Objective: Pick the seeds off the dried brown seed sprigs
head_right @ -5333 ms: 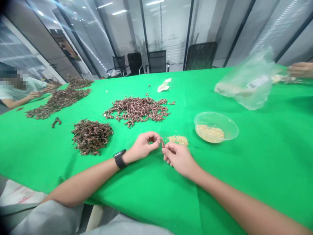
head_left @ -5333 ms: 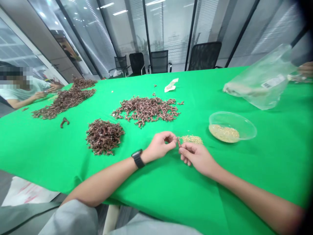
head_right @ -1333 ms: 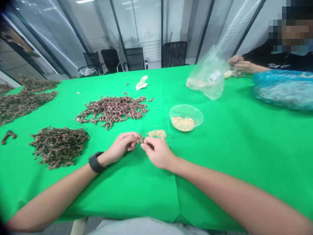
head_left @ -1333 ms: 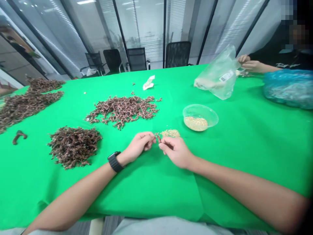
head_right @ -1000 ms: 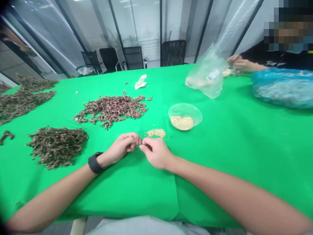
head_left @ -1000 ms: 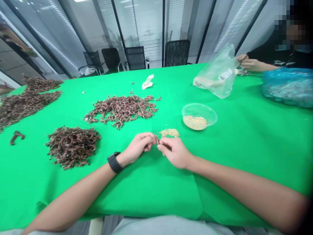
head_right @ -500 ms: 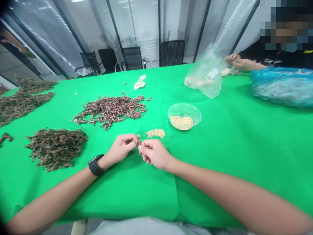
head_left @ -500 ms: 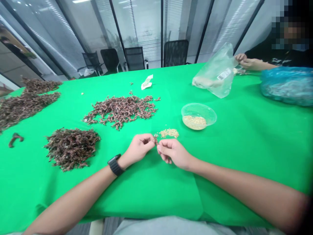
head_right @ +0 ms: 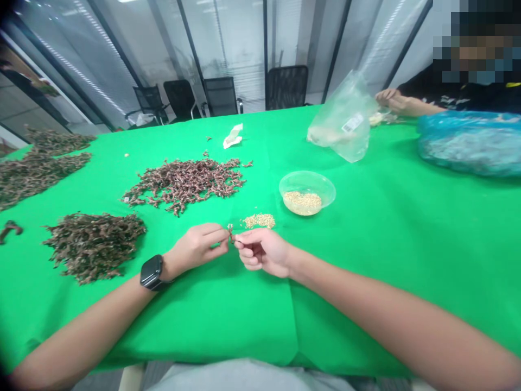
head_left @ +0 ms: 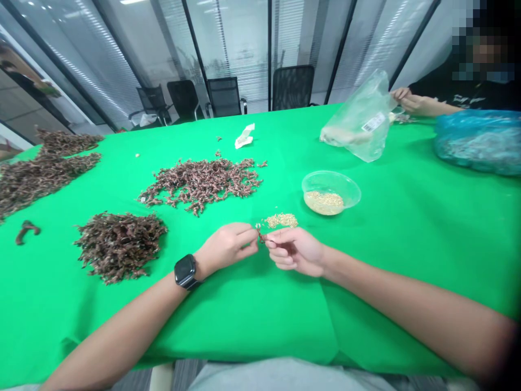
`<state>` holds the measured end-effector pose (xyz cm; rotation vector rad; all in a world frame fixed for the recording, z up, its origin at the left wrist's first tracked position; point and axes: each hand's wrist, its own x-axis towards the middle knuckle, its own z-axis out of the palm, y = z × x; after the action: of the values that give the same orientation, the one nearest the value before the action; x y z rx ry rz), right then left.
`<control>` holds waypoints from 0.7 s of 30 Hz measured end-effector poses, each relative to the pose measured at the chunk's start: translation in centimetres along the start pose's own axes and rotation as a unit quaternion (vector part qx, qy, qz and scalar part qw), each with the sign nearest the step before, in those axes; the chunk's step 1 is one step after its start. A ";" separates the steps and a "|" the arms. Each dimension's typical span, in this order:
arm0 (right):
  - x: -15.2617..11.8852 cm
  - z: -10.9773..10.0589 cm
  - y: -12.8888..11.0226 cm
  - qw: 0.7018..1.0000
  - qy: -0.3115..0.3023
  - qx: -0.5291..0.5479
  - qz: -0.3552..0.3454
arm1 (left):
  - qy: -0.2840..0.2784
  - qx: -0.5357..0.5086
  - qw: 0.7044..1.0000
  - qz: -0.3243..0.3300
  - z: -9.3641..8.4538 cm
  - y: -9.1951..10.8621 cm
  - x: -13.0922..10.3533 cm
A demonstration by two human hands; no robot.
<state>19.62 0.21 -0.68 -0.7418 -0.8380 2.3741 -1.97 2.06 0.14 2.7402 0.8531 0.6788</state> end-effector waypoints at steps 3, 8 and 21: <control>0.2 0.2 0.3 0.994 0.033 -0.088 -0.054 | 0.017 -0.046 0.997 -0.053 0.0 0.1 0.1; 0.6 0.4 1.7 0.915 0.119 -0.345 -0.172 | 0.040 -0.349 0.902 -0.250 1.1 0.5 0.5; 0.5 -0.1 2.1 0.793 0.146 -0.533 -0.258 | 0.004 -0.632 0.668 -0.393 1.0 1.3 0.8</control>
<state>18.70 -0.87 -2.33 -1.0488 -1.9471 1.1078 -0.24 1.44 -0.03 0.9728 0.9042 0.6599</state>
